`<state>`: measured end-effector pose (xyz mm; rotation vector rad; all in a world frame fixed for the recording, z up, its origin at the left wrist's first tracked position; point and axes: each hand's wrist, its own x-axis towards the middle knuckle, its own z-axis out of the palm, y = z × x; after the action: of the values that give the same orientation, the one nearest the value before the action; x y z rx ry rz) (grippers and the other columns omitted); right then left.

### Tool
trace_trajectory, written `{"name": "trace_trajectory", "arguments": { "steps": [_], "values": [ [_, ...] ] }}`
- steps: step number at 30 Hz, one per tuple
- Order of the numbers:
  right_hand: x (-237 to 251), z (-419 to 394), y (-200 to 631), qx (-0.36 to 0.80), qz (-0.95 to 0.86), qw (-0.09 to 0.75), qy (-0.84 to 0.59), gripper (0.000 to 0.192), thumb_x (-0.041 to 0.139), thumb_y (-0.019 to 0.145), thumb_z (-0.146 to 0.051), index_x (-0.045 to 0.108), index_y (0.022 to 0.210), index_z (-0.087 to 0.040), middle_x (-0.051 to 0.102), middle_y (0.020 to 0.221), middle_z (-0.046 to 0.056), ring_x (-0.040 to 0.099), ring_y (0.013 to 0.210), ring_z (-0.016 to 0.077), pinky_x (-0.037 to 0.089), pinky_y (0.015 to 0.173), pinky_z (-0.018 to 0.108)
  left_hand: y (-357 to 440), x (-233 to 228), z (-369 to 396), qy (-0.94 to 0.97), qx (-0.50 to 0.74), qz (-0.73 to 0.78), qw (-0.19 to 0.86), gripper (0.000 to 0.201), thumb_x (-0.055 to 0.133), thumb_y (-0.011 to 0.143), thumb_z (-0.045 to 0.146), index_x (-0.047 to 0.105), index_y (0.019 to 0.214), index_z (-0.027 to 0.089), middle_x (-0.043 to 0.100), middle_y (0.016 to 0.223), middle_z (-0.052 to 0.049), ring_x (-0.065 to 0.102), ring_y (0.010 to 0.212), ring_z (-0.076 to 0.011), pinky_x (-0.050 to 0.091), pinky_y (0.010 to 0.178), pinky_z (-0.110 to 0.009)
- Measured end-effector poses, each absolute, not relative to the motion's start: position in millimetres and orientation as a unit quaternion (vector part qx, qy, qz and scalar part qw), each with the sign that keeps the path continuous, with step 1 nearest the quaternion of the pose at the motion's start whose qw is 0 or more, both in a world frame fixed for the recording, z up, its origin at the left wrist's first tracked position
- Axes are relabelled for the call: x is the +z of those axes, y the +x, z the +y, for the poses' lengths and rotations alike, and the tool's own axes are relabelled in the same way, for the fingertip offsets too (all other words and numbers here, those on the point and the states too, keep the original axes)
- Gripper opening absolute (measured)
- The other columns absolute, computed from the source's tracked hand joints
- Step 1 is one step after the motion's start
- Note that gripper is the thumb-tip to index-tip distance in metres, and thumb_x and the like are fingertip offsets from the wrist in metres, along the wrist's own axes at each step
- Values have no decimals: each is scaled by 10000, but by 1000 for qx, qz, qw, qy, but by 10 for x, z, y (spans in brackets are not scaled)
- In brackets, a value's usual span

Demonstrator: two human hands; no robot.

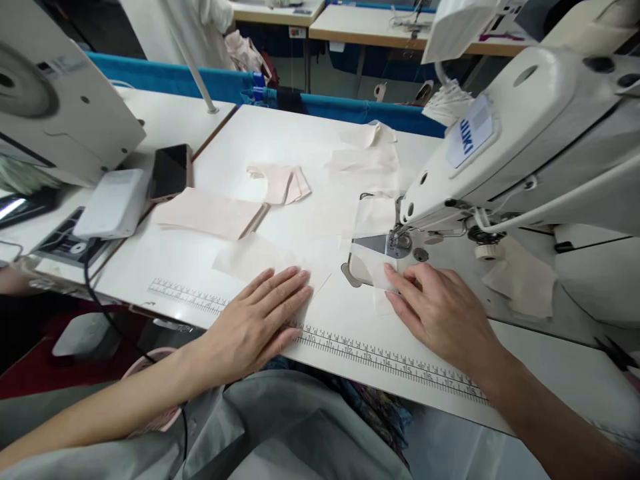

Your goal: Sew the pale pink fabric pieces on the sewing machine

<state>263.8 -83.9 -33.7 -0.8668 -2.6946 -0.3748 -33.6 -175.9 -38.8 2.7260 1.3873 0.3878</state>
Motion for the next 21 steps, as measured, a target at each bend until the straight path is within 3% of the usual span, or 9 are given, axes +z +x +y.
{"name": "trace_trajectory", "arguments": {
  "steps": [8, 15, 21],
  "values": [
    [-369, -802, 2673, -139, -938, 179, -261, 327, 521, 951, -212, 600, 1218, -41, 561, 831, 79, 529, 728, 194, 423, 683, 349, -178, -438, -1908, 868, 79, 490, 4, 666, 368, 1000, 495, 216, 1522, 110, 201, 1596, -124, 128, 1492, -292, 176, 1214, -480],
    [-276, -799, 2696, -122, -942, 212, -231, 325, 544, 936, -170, 549, 1249, -85, 609, 850, 70, 575, 778, 201, 450, 717, 358, -216, -461, -2049, 875, 102, 473, -8, 720, 389, 985, 502, 186, 1517, 62, 313, 1551, -151, 194, 1480, -266, 212, 1207, -451],
    [-254, -813, 2696, -101, -943, 230, -219, 318, 521, 932, -133, 553, 1248, -120, 674, 867, 72, 604, 788, 213, 447, 708, 373, -222, -526, -2129, 870, 98, 480, -53, 668, 419, 982, 495, 302, 1473, 58, 341, 1537, -148, 194, 1480, -264, 206, 1206, -433]
  ]
}}
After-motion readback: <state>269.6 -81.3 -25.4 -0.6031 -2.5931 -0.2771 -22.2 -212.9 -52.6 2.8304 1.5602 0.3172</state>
